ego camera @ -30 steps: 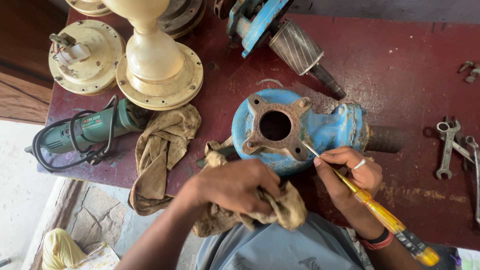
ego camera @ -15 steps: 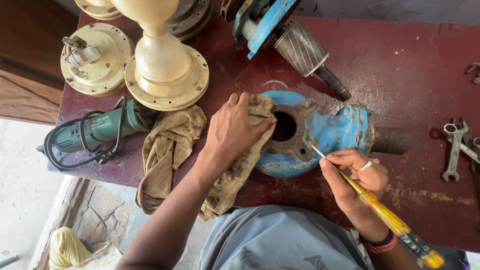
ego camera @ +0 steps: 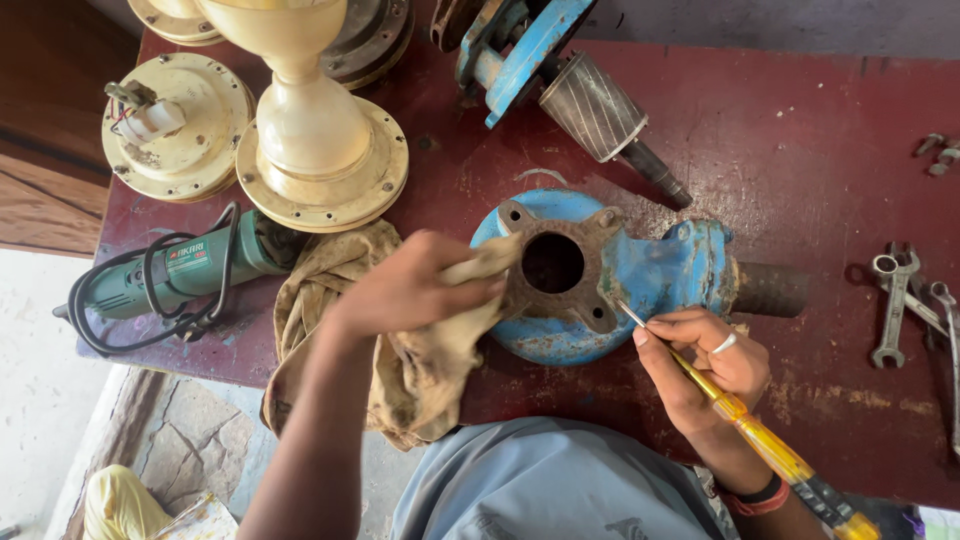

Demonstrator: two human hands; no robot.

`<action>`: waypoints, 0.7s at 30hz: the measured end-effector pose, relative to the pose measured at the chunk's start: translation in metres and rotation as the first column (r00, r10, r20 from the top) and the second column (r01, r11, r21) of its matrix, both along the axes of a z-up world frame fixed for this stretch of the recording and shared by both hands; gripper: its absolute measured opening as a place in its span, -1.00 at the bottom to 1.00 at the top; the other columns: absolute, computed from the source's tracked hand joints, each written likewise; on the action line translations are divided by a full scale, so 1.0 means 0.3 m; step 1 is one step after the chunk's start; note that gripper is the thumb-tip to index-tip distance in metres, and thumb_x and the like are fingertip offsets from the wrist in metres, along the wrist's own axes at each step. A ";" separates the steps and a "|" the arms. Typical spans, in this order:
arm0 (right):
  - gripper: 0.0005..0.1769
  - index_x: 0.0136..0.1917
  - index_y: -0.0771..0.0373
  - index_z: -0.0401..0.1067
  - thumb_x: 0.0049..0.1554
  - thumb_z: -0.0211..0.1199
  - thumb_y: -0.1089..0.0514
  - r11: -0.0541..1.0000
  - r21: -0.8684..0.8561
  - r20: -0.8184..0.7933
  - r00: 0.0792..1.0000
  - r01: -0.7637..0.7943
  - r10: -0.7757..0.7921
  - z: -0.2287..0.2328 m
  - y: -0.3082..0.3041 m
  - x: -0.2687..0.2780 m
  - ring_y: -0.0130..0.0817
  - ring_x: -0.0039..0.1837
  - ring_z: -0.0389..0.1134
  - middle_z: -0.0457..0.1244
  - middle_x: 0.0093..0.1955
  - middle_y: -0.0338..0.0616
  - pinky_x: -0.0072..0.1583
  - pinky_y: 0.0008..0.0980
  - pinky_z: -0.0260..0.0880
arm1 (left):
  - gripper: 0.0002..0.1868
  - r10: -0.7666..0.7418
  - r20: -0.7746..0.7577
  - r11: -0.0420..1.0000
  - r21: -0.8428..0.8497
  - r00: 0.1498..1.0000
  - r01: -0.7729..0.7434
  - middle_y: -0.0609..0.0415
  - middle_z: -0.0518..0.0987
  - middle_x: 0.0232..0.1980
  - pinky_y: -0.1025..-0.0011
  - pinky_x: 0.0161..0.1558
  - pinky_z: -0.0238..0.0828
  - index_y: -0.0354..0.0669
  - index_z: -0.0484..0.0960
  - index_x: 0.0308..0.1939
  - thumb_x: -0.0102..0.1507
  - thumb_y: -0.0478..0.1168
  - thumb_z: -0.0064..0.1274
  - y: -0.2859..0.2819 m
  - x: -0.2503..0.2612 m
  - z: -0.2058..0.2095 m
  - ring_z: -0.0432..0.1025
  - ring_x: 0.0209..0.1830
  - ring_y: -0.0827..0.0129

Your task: The person uses a yellow-handled screwdriver to scrape rust and debris from the flange of a blue pump housing. They repeatedly wipe the scraped area with a cloth to remove loosened material. The person continues scraping and wiping the same flange area throughout the clip.

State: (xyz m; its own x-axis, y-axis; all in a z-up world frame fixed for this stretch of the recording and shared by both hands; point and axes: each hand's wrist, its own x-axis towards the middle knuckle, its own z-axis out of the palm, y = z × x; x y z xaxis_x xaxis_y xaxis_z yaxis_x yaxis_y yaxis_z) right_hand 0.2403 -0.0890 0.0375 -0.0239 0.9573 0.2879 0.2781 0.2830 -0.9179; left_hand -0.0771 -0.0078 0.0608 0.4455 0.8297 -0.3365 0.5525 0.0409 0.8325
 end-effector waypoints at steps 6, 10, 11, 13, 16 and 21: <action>-0.91 -0.11 0.42 0.45 0.13 0.36 0.42 0.999 -0.011 0.084 0.996 0.036 -0.035 0.006 0.005 -0.009 -0.63 -0.23 0.35 0.40 -0.10 -0.02 -0.25 -0.67 0.26 | -0.59 0.295 0.761 0.954 -0.201 0.578 -0.222 -0.02 0.66 -0.19 0.48 -0.38 0.52 -0.30 0.67 0.03 0.08 -0.37 0.26 -0.148 -0.381 0.148 0.57 -0.34 0.38; -0.89 -0.12 0.40 0.45 0.13 0.38 0.40 0.998 0.026 0.152 0.987 0.049 -0.053 0.020 0.011 -0.013 -0.67 -0.29 0.29 0.40 -0.11 -0.02 -0.29 -0.67 0.18 | -0.83 0.612 0.441 0.638 0.215 0.656 -0.740 0.01 0.61 -0.20 0.47 -0.25 0.37 -0.31 0.68 -0.14 0.25 -0.29 0.27 -0.221 -0.456 0.229 0.47 -0.33 0.43; -0.90 -0.12 0.40 0.46 0.13 0.38 0.40 0.999 0.021 0.154 0.987 0.050 -0.053 0.023 0.013 -0.014 -0.67 -0.29 0.29 0.40 -0.11 -0.02 -0.28 -0.66 0.18 | -0.79 0.752 0.231 0.545 0.308 0.617 -0.780 -0.02 0.62 -0.21 0.42 -0.26 0.36 -0.34 0.69 -0.14 0.29 -0.22 0.28 -0.212 -0.445 0.225 0.46 -0.34 0.38; -0.90 -0.11 0.40 0.47 0.14 0.38 0.39 0.999 0.008 0.160 0.986 0.051 -0.052 0.026 0.012 -0.017 -0.67 -0.29 0.27 0.40 -0.11 -0.03 -0.28 -0.66 0.17 | -0.67 0.878 -0.250 0.478 0.477 0.408 -0.737 -0.05 0.64 -0.19 0.26 -0.24 0.39 -0.33 0.72 -0.14 0.34 -0.07 0.32 -0.173 -0.415 0.203 0.50 -0.31 0.25; -0.90 -0.10 0.40 0.48 0.14 0.39 0.39 0.998 0.025 0.215 0.974 0.062 -0.066 0.028 0.013 -0.019 -0.66 -0.28 0.28 0.40 -0.15 -0.06 -0.27 -0.64 0.18 | -0.51 0.810 -0.356 0.571 0.660 0.465 -0.489 -0.09 0.62 -0.01 0.15 -0.04 0.46 -0.29 0.67 0.07 0.19 -0.08 0.45 -0.140 -0.351 0.177 0.54 -0.07 0.16; -0.90 -0.10 0.41 0.47 0.14 0.38 0.38 0.998 0.004 0.182 0.981 0.062 -0.062 0.024 0.015 -0.014 -0.66 -0.28 0.29 0.39 -0.14 -0.05 -0.28 -0.65 0.19 | -0.13 0.641 -0.318 0.727 0.543 0.699 -0.420 -0.16 0.46 0.30 0.09 0.25 0.34 -0.14 0.52 0.32 -0.06 -0.16 0.50 -0.139 -0.240 0.133 0.36 0.29 0.03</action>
